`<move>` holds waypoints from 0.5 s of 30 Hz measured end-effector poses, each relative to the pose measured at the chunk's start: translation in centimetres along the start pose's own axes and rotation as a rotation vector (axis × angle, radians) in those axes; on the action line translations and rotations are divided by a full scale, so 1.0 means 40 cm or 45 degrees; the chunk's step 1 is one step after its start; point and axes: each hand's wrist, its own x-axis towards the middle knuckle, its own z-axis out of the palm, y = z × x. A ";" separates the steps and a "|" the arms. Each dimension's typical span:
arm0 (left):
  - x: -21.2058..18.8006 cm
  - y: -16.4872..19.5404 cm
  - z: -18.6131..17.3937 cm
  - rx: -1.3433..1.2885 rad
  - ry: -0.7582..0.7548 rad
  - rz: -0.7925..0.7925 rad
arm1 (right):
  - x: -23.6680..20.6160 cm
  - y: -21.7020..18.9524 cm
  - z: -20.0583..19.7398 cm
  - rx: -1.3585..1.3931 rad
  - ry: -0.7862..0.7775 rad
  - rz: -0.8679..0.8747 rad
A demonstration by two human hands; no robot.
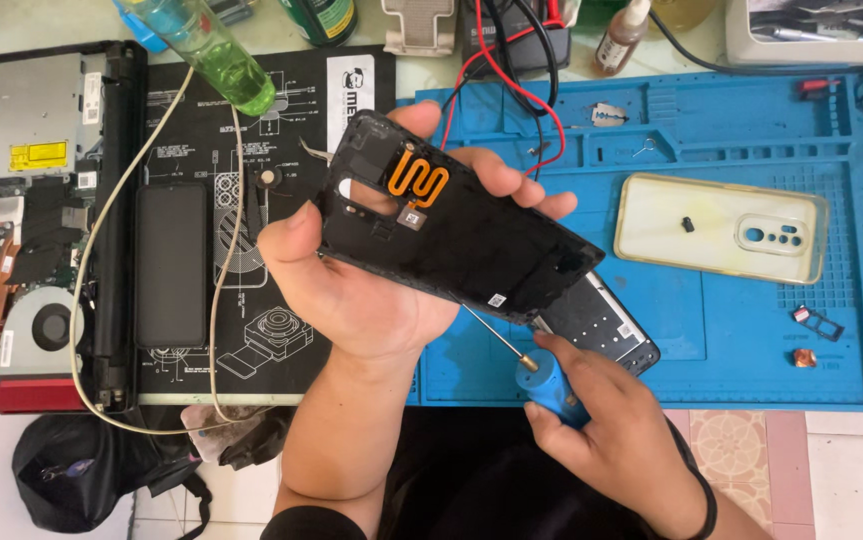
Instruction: The person uses a screwdriver to remove screws from a disassembled smartphone chassis on a blue work mat. They then use a blue electric screwdriver to remove screws from a black phone battery, holding the battery in one hand while operating the tool with the other.
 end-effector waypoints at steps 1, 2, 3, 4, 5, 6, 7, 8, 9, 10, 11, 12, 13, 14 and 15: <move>-0.001 -0.002 0.000 0.001 0.001 0.008 | -0.001 0.001 -0.001 -0.010 -0.005 0.020; -0.001 -0.004 0.001 0.010 -0.009 0.011 | -0.002 0.000 0.000 0.004 -0.001 -0.011; -0.002 -0.008 0.002 0.014 -0.018 0.005 | -0.002 0.000 0.002 0.018 0.005 -0.039; -0.003 -0.011 0.003 0.018 -0.027 -0.002 | -0.003 -0.001 0.003 0.031 0.012 -0.067; -0.003 -0.015 0.004 0.020 -0.039 -0.015 | -0.002 -0.003 0.004 0.030 0.010 -0.079; -0.002 -0.017 0.005 0.012 -0.049 -0.025 | -0.001 -0.004 0.005 0.029 0.009 -0.092; 0.000 -0.020 0.006 0.003 -0.059 -0.034 | 0.001 -0.006 0.006 0.029 0.008 -0.107; 0.003 -0.023 0.005 -0.016 -0.062 -0.041 | 0.004 -0.008 0.006 0.029 0.024 -0.157; 0.006 -0.024 0.005 -0.035 -0.071 -0.057 | 0.006 -0.011 0.007 0.029 0.040 -0.206; 0.008 -0.026 0.005 -0.054 -0.080 -0.073 | 0.008 -0.015 0.007 0.028 0.057 -0.256; 0.014 -0.027 0.003 -0.071 -0.097 -0.096 | 0.012 -0.018 0.008 0.061 0.038 -0.227; 0.016 -0.028 0.003 -0.082 -0.105 -0.111 | 0.014 -0.022 0.009 0.094 0.017 -0.197; 0.019 -0.029 0.002 -0.092 -0.114 -0.126 | 0.016 -0.025 0.010 0.129 -0.006 -0.165; 0.018 -0.029 0.003 -0.095 -0.114 -0.130 | 0.017 -0.029 0.010 0.131 -0.022 -0.112; 0.020 -0.030 0.003 -0.089 -0.115 -0.131 | 0.019 -0.031 0.008 0.134 -0.036 -0.060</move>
